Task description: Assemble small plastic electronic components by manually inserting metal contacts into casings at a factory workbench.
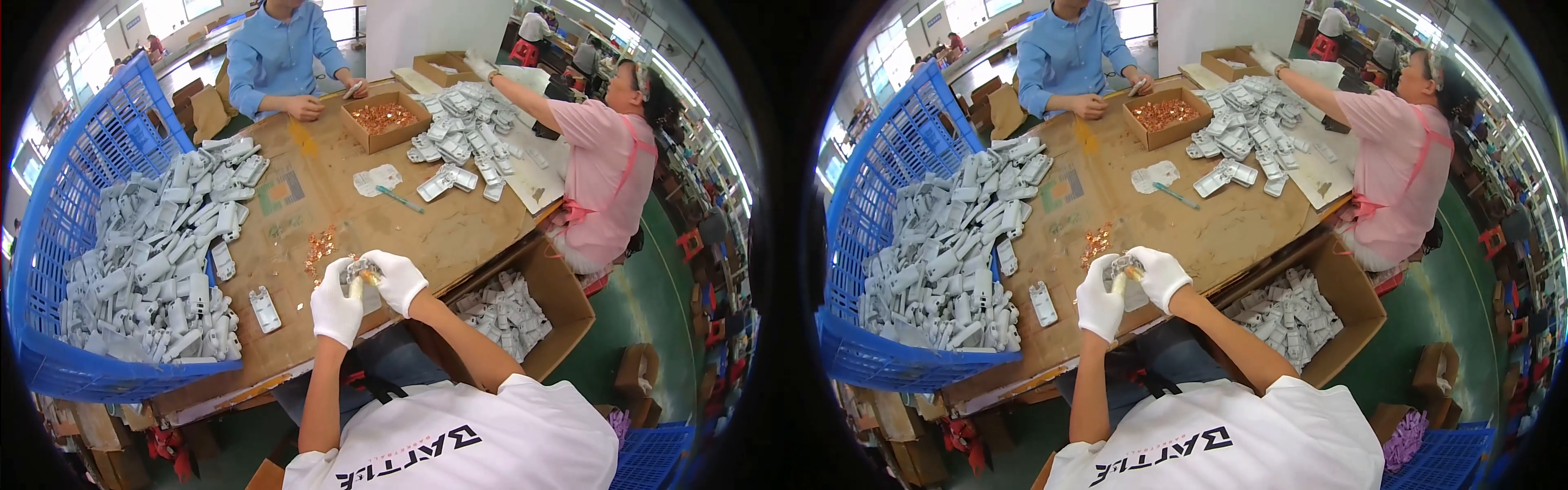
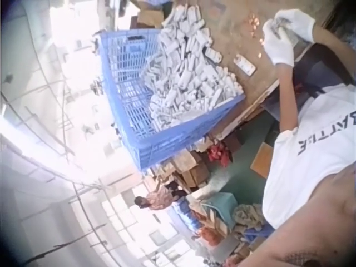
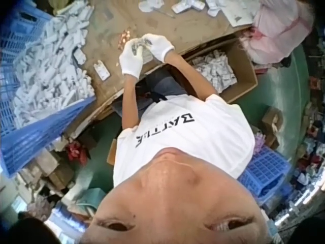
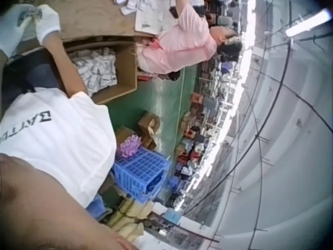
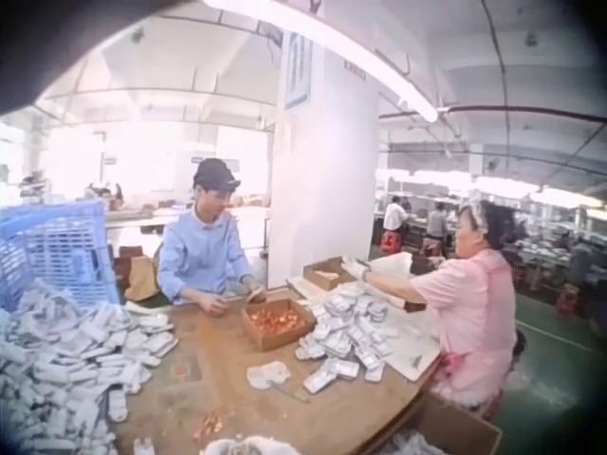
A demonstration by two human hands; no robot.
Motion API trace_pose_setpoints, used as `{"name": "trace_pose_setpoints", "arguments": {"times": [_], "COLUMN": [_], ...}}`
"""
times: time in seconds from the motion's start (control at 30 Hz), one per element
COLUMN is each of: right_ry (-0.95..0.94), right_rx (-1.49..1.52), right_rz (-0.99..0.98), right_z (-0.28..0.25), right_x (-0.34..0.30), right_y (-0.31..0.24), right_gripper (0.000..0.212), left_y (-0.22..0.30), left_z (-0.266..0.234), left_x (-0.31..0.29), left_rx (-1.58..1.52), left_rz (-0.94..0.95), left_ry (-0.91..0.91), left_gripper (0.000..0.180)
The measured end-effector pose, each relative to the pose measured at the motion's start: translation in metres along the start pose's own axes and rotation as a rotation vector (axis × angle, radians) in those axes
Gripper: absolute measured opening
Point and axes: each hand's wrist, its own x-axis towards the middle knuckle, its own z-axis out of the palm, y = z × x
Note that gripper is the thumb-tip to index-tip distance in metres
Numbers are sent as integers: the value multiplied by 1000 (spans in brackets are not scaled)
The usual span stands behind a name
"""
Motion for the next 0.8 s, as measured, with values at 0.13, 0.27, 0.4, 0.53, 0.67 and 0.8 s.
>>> {"name": "trace_pose_setpoints", "arguments": {"times": [0.13, 0.27, 0.4, 0.53, 0.67, 0.8], "right_ry": [36, 26, 49, 14, -36, 4], "right_rx": [-53, -92, -88, -136, -72, -61], "right_rz": [-87, -76, -43, -31, -79, -123], "right_z": [6, 7, 10, 13, 14, -2], "right_x": [2, 1, 5, 11, 11, 6], "right_y": [3, 2, -1, 6, 11, -14], "right_gripper": [23, 20, 17, 18, 30, 48], "left_y": [-1, -4, -1, -15, -27, -16], "left_z": [5, 10, 13, 20, 18, 8], "left_x": [3, 3, 2, 7, 14, 29], "left_rx": [148, 136, 199, 218, 143, 110], "left_rz": [-55, -89, -101, -70, 5, -19], "left_ry": [5, 7, 61, 80, 117, 90], "left_gripper": [19, 17, 15, 16, 15, 9]}}
